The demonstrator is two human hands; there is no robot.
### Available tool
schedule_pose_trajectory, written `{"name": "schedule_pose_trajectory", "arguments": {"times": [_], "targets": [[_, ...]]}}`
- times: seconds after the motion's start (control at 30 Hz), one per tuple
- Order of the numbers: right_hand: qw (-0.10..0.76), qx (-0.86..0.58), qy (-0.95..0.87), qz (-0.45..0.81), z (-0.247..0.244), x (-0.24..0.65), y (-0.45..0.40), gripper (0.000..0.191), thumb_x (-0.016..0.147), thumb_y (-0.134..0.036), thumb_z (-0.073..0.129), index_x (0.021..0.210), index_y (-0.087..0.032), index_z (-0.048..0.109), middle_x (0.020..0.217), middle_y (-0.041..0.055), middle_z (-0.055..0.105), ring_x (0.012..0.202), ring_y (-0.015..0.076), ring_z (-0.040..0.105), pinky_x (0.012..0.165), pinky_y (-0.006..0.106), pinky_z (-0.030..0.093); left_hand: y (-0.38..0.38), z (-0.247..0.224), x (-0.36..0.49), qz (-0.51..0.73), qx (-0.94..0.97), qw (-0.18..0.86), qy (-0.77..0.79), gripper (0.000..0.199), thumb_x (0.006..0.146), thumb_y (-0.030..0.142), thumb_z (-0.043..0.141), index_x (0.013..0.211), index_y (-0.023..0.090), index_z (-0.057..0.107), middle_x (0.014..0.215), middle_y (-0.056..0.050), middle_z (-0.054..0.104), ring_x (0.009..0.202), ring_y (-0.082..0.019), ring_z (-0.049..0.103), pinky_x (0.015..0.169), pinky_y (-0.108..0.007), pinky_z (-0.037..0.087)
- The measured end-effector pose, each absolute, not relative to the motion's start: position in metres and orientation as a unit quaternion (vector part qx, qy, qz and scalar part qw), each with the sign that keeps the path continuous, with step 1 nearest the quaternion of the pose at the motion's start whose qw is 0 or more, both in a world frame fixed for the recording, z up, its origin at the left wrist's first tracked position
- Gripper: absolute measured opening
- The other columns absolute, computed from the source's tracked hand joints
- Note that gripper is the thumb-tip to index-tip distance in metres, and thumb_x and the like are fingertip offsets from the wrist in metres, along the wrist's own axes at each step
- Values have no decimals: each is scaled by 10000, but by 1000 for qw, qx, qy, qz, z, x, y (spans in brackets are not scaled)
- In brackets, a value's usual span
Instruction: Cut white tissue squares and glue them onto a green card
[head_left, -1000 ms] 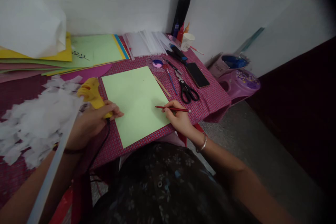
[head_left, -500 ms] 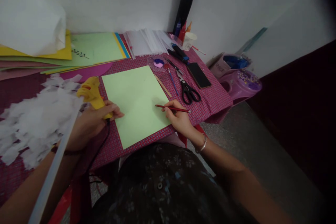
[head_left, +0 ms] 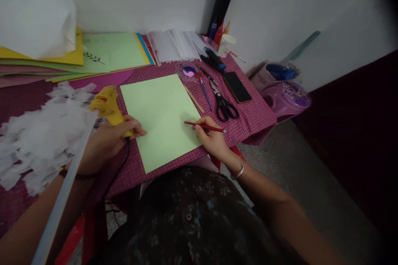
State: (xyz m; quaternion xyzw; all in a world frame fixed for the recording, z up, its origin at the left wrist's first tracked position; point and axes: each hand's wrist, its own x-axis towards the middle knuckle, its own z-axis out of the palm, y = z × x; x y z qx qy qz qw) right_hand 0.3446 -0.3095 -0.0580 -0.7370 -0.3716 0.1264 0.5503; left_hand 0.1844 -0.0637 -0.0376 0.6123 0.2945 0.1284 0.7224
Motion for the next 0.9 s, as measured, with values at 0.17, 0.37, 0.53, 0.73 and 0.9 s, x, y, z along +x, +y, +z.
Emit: {"name": "schedule_pose_trajectory", "arguments": {"times": [0.17, 0.37, 0.53, 0.73, 0.9], "targets": [[528, -751, -381, 106, -55, 344, -311, 46, 914, -205, 534, 900, -216, 577, 784, 1, 598, 688, 159, 535, 624, 287, 414, -63, -40, 184, 135, 612, 721, 294, 141, 684, 322, 732, 637, 211, 658, 631, 12, 655, 638, -142, 627, 662, -247, 530], [538, -746, -374, 115, -57, 344, -310, 46, 919, -203, 526, 913, -224, 566, 802, 2, 607, 661, 155, 535, 616, 290, 425, -63, -38, 183, 126, 617, 719, 295, 140, 694, 318, 734, 651, 203, 667, 641, 0, 662, 661, -152, 636, 705, -269, 538], [526, -751, -378, 126, -56, 344, -309, 36, 928, -226, 524, 923, -233, 558, 812, 4, 607, 675, 158, 544, 623, 293, 433, -65, -35, 185, 132, 620, 716, 294, 148, 678, 317, 725, 617, 204, 652, 620, 4, 651, 626, -149, 611, 629, -259, 517], [523, -754, -379, 118, -52, 342, -313, 51, 922, -224, 519, 885, -227, 555, 746, -10, 562, 665, 157, 527, 609, 288, 418, -61, -40, 184, 124, 624, 715, 290, 154, 703, 319, 725, 656, 185, 664, 640, 4, 673, 663, -142, 630, 674, -233, 502], [524, -752, -379, 129, -50, 334, -326, 64, 912, -221, 530, 853, -227, 555, 715, -15, 553, 623, 153, 506, 577, 286, 400, -63, -39, 184, 125, 626, 711, 296, 162, 684, 322, 730, 652, 176, 667, 636, -9, 679, 650, -151, 631, 678, -249, 504]]}}
